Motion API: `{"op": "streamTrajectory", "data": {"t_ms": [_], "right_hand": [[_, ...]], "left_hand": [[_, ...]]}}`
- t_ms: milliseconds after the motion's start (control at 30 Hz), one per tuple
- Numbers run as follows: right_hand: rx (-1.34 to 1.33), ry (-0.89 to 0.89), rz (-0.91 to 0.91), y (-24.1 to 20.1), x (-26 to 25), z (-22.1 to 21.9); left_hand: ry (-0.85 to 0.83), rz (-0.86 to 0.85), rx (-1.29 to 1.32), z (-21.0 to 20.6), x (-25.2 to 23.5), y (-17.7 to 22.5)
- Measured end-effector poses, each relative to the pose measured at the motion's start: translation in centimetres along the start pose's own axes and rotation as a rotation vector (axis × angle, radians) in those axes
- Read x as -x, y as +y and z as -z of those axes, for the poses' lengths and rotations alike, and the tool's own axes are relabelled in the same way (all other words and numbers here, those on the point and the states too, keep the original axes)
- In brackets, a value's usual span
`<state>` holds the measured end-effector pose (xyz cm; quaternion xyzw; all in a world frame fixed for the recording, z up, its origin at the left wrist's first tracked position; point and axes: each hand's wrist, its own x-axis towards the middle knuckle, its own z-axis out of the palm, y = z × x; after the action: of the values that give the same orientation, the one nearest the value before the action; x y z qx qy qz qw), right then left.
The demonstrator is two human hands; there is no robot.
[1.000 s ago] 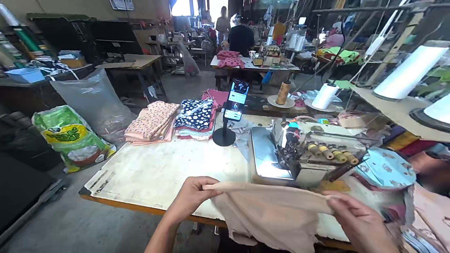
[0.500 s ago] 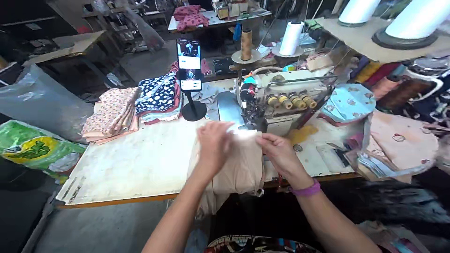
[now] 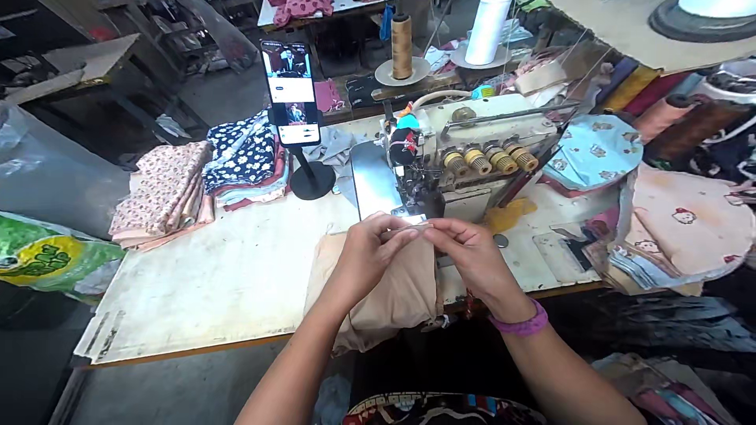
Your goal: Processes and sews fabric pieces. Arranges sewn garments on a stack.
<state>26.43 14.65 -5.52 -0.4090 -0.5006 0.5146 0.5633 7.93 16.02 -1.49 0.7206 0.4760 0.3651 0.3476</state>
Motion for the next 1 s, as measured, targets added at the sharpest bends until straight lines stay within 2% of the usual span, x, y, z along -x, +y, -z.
{"op": "streamTrajectory", "data": {"t_ms": [233,400,533,633,833,900,1000], "right_hand": [[-0.031,0.048,0.017,-0.3,0.1,-0.6],[0.008,0.072,-0.031,1.5,0.1,-0.5],[0.293,-0.158,-0.007,1.7,1.5,0.7],[0.289,-0.228,-0.067,0.8,1.3,1.2],[0.08,0.008,-0.214,1.3,-0.1,0.8],[0.101,0.014,-0.215,1.8,1.5,0.9],[0.214,-0.153,-0.292,3.3,5.8,2.7]], "left_hand": [[0.016,-0.076,-0.034,-0.2,0.6,0.4],[0.142,-0.219,-0.385,-1.8,-0.2,-0.7],[0.174,-0.219,-0.445,-2.9,-1.2,-2.3],[0.172,-0.171,-0.412,-3.0,-1.4,-2.1],[0.178,-0.161,-0.446,-2.6,-3.3,-1.6],[0.226,-0.158,-0.457,-1.5,-1.3,-1.8],[0.378,-0.029,-0.5,0.2,7.1,-5.1]]}}
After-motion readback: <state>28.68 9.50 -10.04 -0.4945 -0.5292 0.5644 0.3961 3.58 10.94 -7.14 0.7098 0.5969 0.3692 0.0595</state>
